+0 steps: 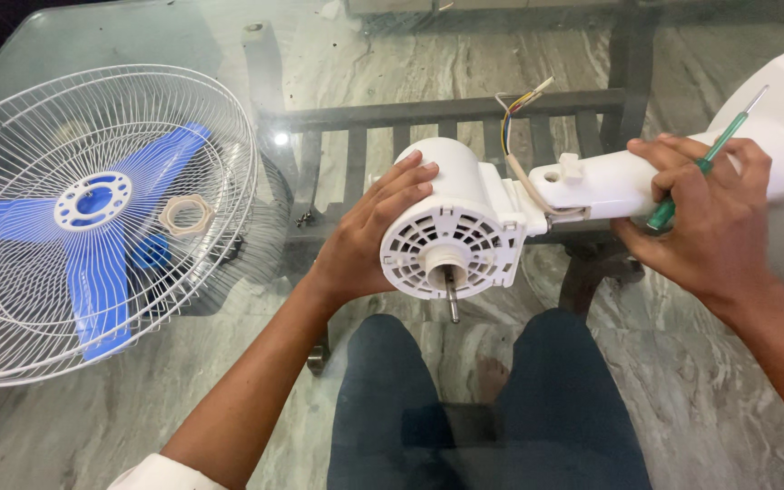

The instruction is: The person disassembles a white table fan motor housing using a green screwdriver, removing screws and separating the casing halves. They manipulate the internal components and wires, then reassemble the housing by aligning the parts and tightening the screws.

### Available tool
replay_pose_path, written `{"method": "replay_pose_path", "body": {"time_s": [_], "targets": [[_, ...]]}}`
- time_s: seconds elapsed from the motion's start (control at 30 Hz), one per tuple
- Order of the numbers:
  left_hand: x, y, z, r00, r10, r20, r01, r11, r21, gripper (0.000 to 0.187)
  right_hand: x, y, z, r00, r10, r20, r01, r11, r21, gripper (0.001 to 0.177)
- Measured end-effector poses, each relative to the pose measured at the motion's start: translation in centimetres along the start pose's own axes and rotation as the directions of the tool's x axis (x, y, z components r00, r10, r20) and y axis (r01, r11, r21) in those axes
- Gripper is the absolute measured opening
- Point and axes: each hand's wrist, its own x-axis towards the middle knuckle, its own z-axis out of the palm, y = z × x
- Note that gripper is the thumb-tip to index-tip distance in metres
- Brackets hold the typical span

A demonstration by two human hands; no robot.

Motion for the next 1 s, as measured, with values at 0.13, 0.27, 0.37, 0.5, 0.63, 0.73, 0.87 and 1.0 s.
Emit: {"method": "replay_pose_path", "body": {"time_s": [0.13,0.27,0.37,0.5,0.63,0.73,0.87,1.0], "targets": [[0.0,-0.3,-0.4,0.996,0.019,0.090,-0.029,0.994,0.110,0.090,-0.3,0.0,-0.1,1.000,0.003,0.003,-0.003,1.000,-0.016,0.044],[-0.1,-0.5,-0.1,0.995,-0.011,0.096,-0.002,0.992,0.126,0.090,-0.3,-0.3,-0.1,1.000,0.013,0.020,-0.013,0.999,-0.034,0.041],[-0.2,-0.6,-0.2,0.993,-0.017,0.114,0.004,0.993,0.115,0.088,-0.4,-0.2,-0.3,0.999,0.024,0.026,-0.024,1.000,-0.001,0.042],[0.1,-0.5,-0.2,0.987,-0.042,0.154,0.019,0.989,0.146,0.085,-0.1,0.1,-0.5,0.998,0.033,0.060,-0.033,0.999,-0.005,0.043],[0.1,-0.5,-0.3,0.980,-0.050,0.195,0.016,0.985,0.173,0.085,0.0,0.0,-0.7,0.998,0.044,0.052,-0.046,0.998,0.042,0.043],[0.3,-0.4,-0.5,0.968,-0.071,0.242,0.027,0.983,0.182,0.087,-0.1,0.1,-0.9,0.998,0.043,0.056,-0.045,0.998,0.047,0.042],[0.8,-0.1,-0.7,0.961,-0.057,0.270,0.011,0.986,0.166,0.092,-0.2,0.2,-0.8,0.998,0.037,0.045,-0.039,0.998,0.054,0.042],[1.2,0.0,-1.1,0.948,-0.070,0.310,0.030,0.991,0.132,0.096,-0.6,0.4,-0.4,1.000,0.024,0.019,-0.024,0.999,0.028,0.040]]}}
